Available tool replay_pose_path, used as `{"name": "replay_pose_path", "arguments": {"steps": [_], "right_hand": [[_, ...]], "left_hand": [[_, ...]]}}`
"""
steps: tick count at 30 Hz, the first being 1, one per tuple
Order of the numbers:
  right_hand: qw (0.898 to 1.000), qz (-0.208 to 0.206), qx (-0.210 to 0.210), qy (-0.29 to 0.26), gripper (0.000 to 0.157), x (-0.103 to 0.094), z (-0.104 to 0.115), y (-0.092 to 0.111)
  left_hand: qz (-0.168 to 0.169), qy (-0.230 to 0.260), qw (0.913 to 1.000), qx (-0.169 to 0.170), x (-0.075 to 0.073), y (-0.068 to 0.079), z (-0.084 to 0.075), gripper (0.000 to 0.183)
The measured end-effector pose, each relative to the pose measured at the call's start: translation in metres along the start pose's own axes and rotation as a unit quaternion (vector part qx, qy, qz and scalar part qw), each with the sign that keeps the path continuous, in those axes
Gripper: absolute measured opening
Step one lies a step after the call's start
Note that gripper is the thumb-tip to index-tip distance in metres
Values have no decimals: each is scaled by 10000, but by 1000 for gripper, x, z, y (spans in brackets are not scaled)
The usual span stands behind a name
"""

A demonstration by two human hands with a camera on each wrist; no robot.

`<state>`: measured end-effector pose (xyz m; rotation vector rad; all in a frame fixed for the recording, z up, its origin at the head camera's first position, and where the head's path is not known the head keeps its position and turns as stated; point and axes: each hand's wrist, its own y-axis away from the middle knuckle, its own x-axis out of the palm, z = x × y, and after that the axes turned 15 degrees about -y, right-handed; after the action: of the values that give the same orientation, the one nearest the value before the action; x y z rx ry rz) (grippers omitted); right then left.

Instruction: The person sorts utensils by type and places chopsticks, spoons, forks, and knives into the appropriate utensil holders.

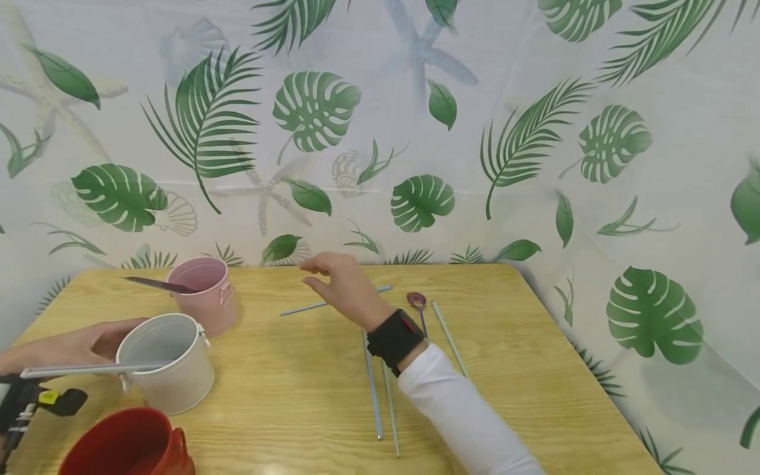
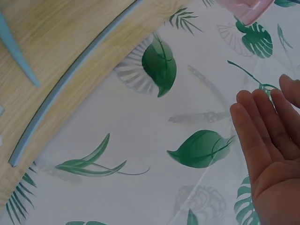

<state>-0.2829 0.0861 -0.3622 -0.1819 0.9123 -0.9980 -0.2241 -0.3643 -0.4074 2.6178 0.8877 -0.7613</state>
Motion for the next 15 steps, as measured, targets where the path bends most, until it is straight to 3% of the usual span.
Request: {"name": "replay_pose_path", "arguments": {"steps": [5, 15], "right_hand": [[9984, 244, 414, 282, 26, -8, -13, -1], [9875, 795, 1138, 743, 25, -15, -35, -2]], "left_hand": [[37, 5, 9997, 223, -1, 0, 3, 72], [51, -20, 9998, 198, -3, -1, 4, 72]]}}
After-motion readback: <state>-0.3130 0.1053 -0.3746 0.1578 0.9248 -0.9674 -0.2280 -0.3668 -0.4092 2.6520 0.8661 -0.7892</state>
